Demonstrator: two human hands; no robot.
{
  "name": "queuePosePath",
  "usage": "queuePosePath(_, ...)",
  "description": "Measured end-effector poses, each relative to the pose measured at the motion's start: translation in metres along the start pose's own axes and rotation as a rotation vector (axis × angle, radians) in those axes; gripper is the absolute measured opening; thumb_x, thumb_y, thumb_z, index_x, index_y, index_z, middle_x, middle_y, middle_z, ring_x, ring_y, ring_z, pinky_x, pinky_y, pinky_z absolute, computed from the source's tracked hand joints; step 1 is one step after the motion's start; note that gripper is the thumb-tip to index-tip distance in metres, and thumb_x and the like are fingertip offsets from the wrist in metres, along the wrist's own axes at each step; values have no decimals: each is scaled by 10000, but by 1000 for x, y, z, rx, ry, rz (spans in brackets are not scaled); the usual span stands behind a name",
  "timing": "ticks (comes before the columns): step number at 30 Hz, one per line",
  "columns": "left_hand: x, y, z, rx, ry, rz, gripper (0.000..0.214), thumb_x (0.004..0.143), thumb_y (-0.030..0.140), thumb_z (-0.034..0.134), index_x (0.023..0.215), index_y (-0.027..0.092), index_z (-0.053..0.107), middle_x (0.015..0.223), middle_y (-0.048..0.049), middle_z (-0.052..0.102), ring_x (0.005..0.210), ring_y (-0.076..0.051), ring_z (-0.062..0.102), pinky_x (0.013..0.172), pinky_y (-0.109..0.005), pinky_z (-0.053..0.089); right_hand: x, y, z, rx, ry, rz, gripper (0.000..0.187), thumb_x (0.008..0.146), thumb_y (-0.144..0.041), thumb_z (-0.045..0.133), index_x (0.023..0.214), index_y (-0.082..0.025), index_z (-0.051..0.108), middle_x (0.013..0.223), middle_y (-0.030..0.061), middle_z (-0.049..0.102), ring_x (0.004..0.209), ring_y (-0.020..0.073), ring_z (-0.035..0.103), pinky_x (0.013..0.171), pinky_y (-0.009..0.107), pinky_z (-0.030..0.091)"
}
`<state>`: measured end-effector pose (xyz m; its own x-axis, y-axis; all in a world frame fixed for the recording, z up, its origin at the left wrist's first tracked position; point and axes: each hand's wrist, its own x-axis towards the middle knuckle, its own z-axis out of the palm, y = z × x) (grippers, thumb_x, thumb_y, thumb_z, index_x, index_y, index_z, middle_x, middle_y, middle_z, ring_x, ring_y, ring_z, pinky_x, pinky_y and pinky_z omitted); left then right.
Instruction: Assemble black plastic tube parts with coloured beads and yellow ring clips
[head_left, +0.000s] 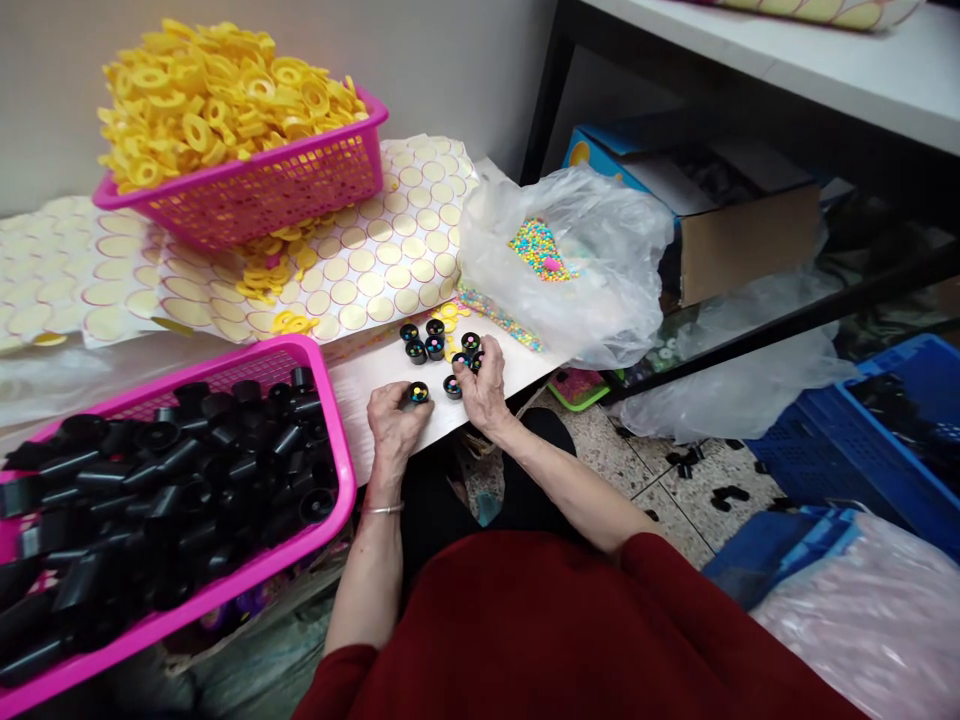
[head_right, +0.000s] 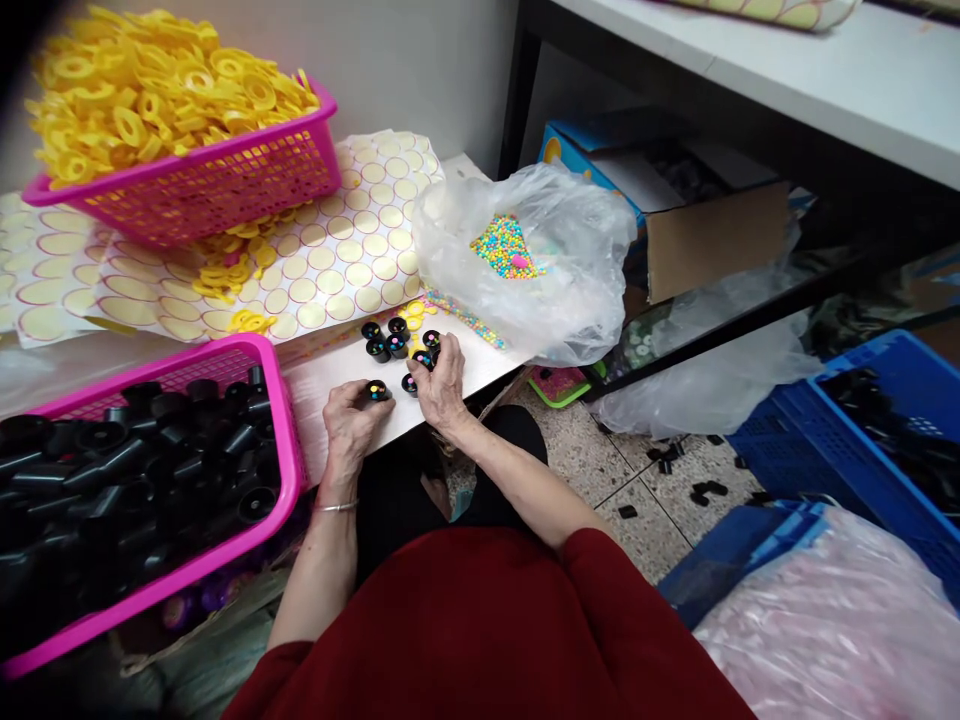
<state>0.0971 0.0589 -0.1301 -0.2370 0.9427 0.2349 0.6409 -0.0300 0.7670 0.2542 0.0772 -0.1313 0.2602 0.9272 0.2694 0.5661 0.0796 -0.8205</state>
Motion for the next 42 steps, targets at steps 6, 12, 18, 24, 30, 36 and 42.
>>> queuePosePath(6, -18, 16, -13, -301, -125, -50, 271, 589, 285, 699, 846, 202, 673, 825, -21, 689, 803, -188, 634, 776, -332, 533, 18, -4, -9, 6, -98, 62, 596, 927, -529, 420, 1379, -141, 408, 1418, 203, 453, 1347, 272, 378, 1080, 457, 364)
queuePosePath(12, -40, 30, -5, -520, -398, 46, 268, 570, 195, 726, 837, 186, 703, 857, -36, 720, 831, -187, 670, 808, -314, 537, 4, -10, -4, 83, -131, 20, 598, 940, -581, 330, 1307, -127, 459, 1293, 183, 537, 1226, 250, 477, 1055, 427, 395)
queuePosePath(18, -36, 17, -10, -519, -270, -15, 271, 570, 224, 743, 837, 180, 721, 885, -36, 739, 860, -198, 683, 854, -335, 536, -18, -27, 6, 217, -272, -40, 778, 871, -704, 355, 1395, -129, 364, 1395, 201, 439, 1322, 292, 399, 1105, 477, 345)
queuePosePath(24, -28, 4, -23, -442, -176, -147, 327, 526, 224, 762, 848, 174, 731, 866, -28, 736, 839, -195, 675, 847, -336, 530, -3, -29, 5, 296, -302, -29, 563, 938, -553, 360, 1324, -154, 453, 1184, 132, 587, 1120, 246, 536, 976, 404, 451)
queuePosePath(30, -31, 6, -19, -371, -178, -47, 230, 570, 224, 709, 795, 181, 712, 779, -8, 707, 733, -162, 648, 722, -293, 514, 75, -3, 0, -238, -316, -150, 266, 856, -102, 411, 950, -153, 655, 1033, 111, 601, 1009, 231, 524, 901, 353, 417)
queuePosePath(36, -39, 21, 1, -228, -165, 186, 207, 582, 230, 689, 786, 199, 694, 763, -24, 707, 725, -182, 638, 723, -332, 494, 102, 2, 4, -557, -483, -329, 232, 864, -143, 449, 946, -164, 665, 1101, 116, 592, 976, 244, 506, 779, 333, 407)
queuePosePath(42, -46, 28, 13, -155, -113, 156, 207, 589, 234, 680, 794, 205, 676, 789, -28, 705, 750, -192, 634, 755, -348, 503, 94, 10, 0, -487, -432, -425, 230, 902, -132, 394, 868, -150, 620, 1066, 129, 613, 1000, 247, 496, 846, 365, 416)
